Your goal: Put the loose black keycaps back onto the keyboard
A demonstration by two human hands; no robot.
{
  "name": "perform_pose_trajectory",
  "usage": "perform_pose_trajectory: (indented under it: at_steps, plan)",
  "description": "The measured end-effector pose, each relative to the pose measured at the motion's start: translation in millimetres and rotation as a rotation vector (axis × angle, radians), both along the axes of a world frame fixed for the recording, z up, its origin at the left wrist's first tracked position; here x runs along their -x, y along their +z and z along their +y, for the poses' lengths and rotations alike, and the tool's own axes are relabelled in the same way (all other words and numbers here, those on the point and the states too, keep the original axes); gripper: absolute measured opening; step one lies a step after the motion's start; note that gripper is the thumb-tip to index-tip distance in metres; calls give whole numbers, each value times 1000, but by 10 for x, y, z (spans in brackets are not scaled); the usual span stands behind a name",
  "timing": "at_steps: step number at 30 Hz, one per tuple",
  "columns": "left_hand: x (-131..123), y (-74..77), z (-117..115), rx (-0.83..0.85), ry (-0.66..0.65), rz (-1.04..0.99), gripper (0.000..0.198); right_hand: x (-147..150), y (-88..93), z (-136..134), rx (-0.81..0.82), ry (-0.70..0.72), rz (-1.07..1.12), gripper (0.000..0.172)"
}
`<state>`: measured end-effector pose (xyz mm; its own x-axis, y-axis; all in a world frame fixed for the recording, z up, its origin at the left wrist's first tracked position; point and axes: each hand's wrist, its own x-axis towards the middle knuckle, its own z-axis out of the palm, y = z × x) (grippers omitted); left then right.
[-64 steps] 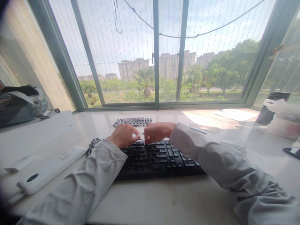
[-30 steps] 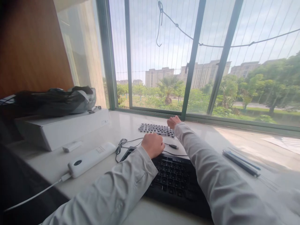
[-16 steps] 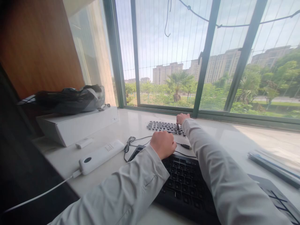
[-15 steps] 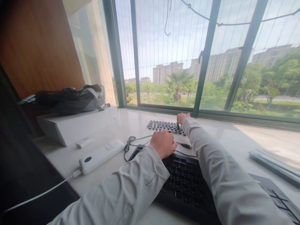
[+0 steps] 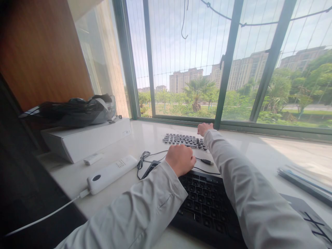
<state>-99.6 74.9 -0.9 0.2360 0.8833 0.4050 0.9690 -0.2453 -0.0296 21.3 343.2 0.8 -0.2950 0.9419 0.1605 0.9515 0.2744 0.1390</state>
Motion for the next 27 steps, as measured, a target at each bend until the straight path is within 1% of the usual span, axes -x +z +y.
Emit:
perform_pose_trajectory:
  at_steps: [4, 6, 8, 11, 15, 17, 20, 23, 24, 25, 27]
  plan:
    - [9, 15, 2, 10, 1, 15, 28, -93, 136, -104, -11, 17, 2, 22]
    - [14, 26, 3, 3, 7, 19, 29, -153, 198, -231, -20, 56, -4, 23]
    - [17, 40, 3, -3, 12, 16, 30, -221, 237, -423, -37, 108, -5, 23]
    - [13, 56, -2, 5, 12, 13, 31, -332, 220, -819, -57, 190, -1, 24]
    - [12, 44, 4, 27, -7, 22, 33, -478, 102, -1451, -77, 268, 16, 22]
    - [21, 31, 18, 37, -18, 20, 33, -542, 60, -1759, -93, 280, 31, 22]
    - [49, 40, 36, 85, -52, 42, 33, -633, 57, -2175, -106, 284, 52, 23]
    - [101, 98, 38, 165, -124, 78, 36, -733, 87, -2519, -128, 281, 64, 22]
    - [125, 124, 38, 194, -128, 85, 39, -769, 93, -2613, -143, 273, 69, 22]
    - [154, 150, 38, 226, -107, 90, 41, -806, 95, -2696, -158, 261, 76, 22]
    - [224, 198, 41, 292, -4, 95, 40, -875, 85, -2825, -177, 215, 90, 24]
